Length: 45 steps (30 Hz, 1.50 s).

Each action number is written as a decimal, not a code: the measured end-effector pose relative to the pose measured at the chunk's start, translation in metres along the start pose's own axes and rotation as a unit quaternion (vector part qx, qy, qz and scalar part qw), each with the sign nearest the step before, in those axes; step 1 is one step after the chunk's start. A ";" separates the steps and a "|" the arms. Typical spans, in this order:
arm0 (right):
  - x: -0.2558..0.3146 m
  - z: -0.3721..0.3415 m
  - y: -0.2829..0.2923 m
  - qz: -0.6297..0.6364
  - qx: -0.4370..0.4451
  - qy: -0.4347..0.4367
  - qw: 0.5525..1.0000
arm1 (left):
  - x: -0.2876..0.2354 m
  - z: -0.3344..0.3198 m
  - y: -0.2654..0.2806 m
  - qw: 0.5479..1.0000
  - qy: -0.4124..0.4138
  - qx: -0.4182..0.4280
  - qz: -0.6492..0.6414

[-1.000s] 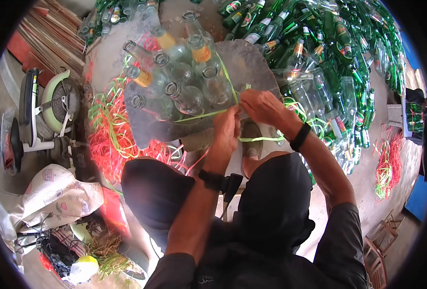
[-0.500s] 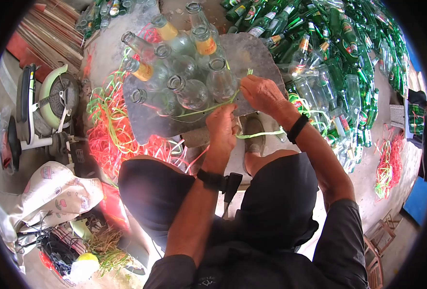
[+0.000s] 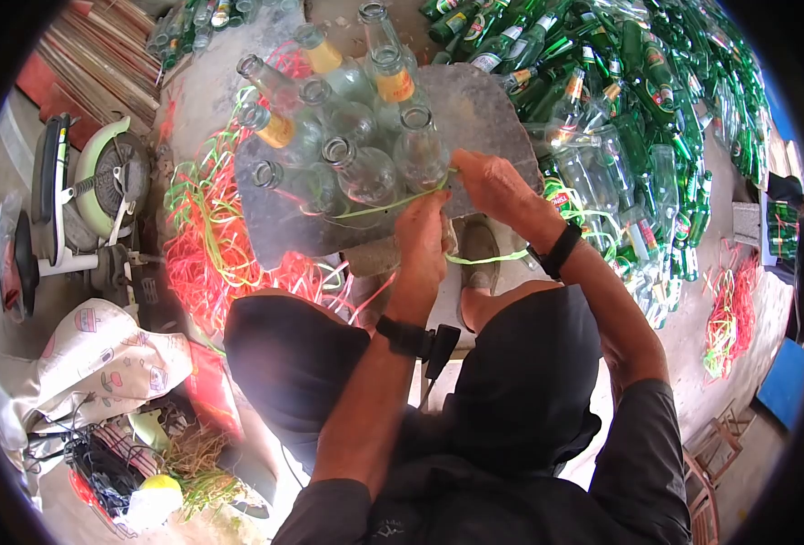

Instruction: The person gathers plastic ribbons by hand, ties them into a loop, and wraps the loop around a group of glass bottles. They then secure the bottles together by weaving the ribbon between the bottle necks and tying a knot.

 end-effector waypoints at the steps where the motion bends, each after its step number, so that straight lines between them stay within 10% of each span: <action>1: 0.000 0.000 -0.001 0.014 -0.020 0.021 1.000 | 0.000 0.000 0.000 1.000 0.001 0.000 0.000; 45: 0.004 0.009 0.018 -0.002 -0.030 -0.029 0.999 | 0.002 -0.003 0.002 0.998 -0.061 0.022 -0.017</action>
Point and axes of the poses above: each hand's wrist, its own z-axis towards the middle knuckle, its own y-axis out of the back of the hand, x = y × z, the point moved 2 cm from there along z, towards the middle knuckle, and after that the axes turned 13 degrees about y, right-handed, at the moved point
